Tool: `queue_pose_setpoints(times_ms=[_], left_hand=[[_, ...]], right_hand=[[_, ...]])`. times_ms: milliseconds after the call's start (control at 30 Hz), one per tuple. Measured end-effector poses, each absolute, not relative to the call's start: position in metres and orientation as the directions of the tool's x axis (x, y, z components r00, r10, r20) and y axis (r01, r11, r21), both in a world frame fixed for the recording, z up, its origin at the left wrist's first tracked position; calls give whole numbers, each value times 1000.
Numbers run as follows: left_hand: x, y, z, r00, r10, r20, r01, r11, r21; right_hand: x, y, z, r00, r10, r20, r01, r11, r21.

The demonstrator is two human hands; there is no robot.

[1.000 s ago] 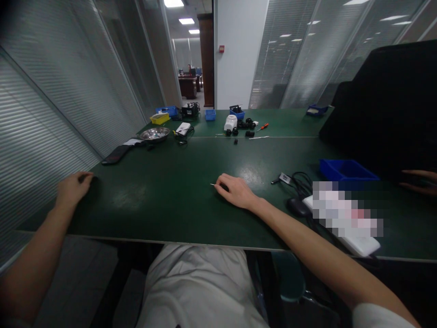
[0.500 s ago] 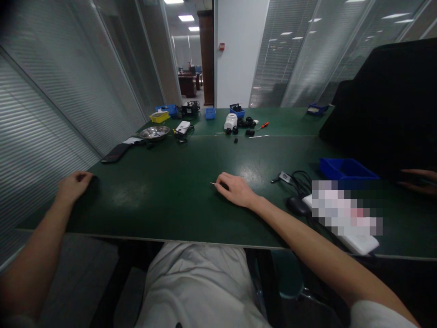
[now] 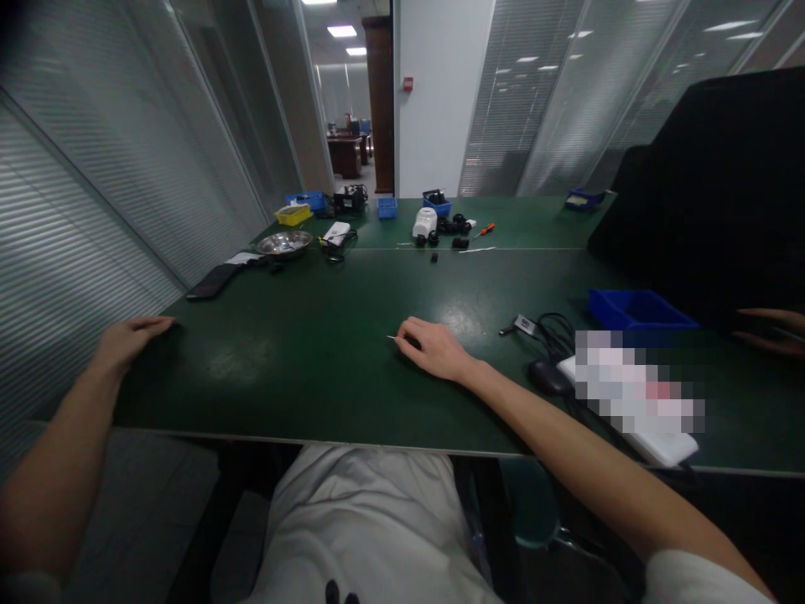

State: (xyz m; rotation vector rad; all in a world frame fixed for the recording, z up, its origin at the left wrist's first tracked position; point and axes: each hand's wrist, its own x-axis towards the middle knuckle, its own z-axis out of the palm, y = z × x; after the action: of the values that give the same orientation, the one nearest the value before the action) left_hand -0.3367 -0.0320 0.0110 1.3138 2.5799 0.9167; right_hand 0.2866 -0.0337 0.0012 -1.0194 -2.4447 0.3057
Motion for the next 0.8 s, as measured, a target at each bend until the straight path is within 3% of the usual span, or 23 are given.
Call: queue_pose_setpoints(times_ms=[67, 133, 367, 600, 800], left_hand=[[-331, -30, 13, -638, 768, 48, 571, 431, 698], [-318, -27, 16, -581, 813, 38, 572, 375, 730], [-218, -4, 13, -26, 1000, -3, 683, 20, 730], [-52, 5, 6, 527, 850, 4, 464, -291, 836], [32, -6, -5, 638, 755, 147, 302, -422, 855]], right_hand=[[286, -34, 1, -613, 715, 335, 613, 698, -370], [286, -33, 0, -615, 715, 333, 615, 699, -365], [286, -31, -3, -616, 716, 329, 619, 698, -359], [287, -32, 0, -621, 715, 321, 615, 698, -367], [287, -34, 6, -627, 718, 302, 624, 695, -356]])
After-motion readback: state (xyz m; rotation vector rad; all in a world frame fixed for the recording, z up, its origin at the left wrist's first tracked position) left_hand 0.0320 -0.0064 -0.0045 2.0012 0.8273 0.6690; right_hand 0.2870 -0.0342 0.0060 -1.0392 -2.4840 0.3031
